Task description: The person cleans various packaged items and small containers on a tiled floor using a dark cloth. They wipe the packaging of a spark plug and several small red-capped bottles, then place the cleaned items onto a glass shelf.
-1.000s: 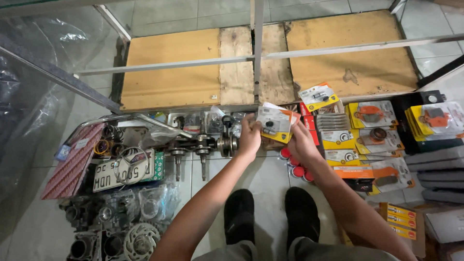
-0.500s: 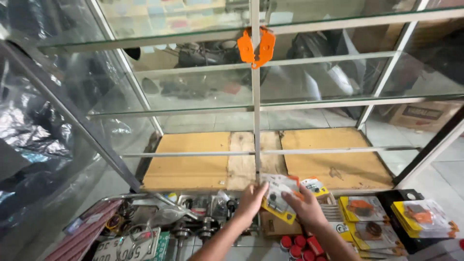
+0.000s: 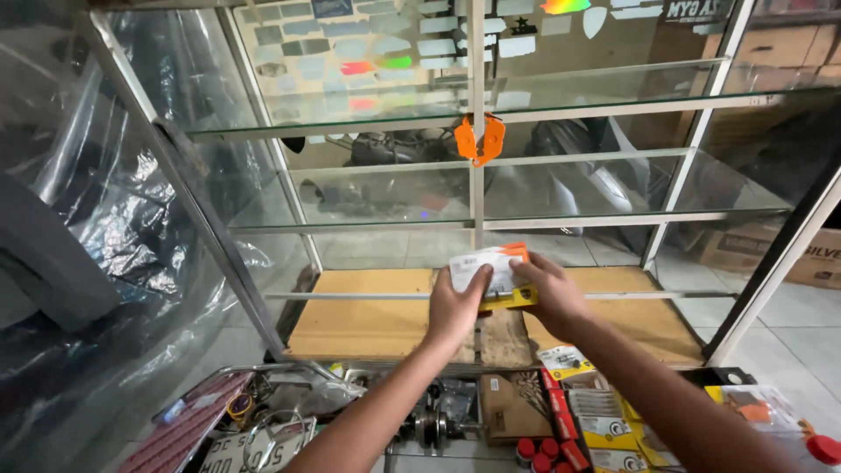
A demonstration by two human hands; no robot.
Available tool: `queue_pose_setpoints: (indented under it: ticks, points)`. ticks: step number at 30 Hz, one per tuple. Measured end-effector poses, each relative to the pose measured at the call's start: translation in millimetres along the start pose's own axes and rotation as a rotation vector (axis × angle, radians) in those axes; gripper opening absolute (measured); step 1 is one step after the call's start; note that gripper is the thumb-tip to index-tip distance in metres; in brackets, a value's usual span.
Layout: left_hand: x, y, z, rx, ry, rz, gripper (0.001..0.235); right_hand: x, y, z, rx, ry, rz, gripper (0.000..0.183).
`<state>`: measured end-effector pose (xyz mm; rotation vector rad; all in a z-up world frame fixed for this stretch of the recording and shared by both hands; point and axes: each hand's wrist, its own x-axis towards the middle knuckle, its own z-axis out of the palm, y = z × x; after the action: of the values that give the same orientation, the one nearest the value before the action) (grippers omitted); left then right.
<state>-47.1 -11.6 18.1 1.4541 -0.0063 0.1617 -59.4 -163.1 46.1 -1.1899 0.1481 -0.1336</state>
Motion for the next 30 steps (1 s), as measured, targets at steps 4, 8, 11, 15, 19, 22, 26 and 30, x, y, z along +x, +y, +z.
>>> queue_pose_setpoints:
  ticks: [4, 8, 11, 15, 19, 22, 26, 30]
  points:
    - [-37.8, 19.9, -10.5, 0.19, -0.03, 0.038, 0.078, -32.2, 8.5, -4.7, -0.119, -0.077, 0.029, 0.062]
    - [-30.1, 13.7, -17.0, 0.279, -0.161, 0.064, 0.083, -20.9, 24.3, -9.5, -0.168, -0.134, -0.021, 0.058]
    - [-8.6, 8.3, -24.2, -0.015, -0.333, 0.014, 0.082, 11.1, 47.7, -14.7, -0.131, -0.195, -0.082, 0.053]
    - [9.5, -10.8, -38.6, -0.221, -0.416, 0.034, 0.077, 21.3, 47.8, -3.9, -0.126, -0.129, -0.147, 0.063]
    - [5.8, -10.3, -39.7, -0.162, -0.34, 0.102, 0.071, 17.8, 51.2, -0.2, -0.17, -0.092, -0.202, 0.054]
    - [1.1, 1.8, -46.7, 0.107, -0.309, 0.144, 0.073, 0.9, 35.2, 2.9, -0.209, -0.119, -0.217, 0.041]
    - [21.7, -30.1, -58.0, -0.011, -0.262, 0.197, 0.04, -11.7, 21.2, 2.3, -0.51, -0.183, -0.361, 0.097]
    - [34.8, -48.9, -60.1, -0.174, -0.276, 0.165, 0.029, -8.1, 17.2, 2.9, -0.425, -0.132, -0.325, 0.111]
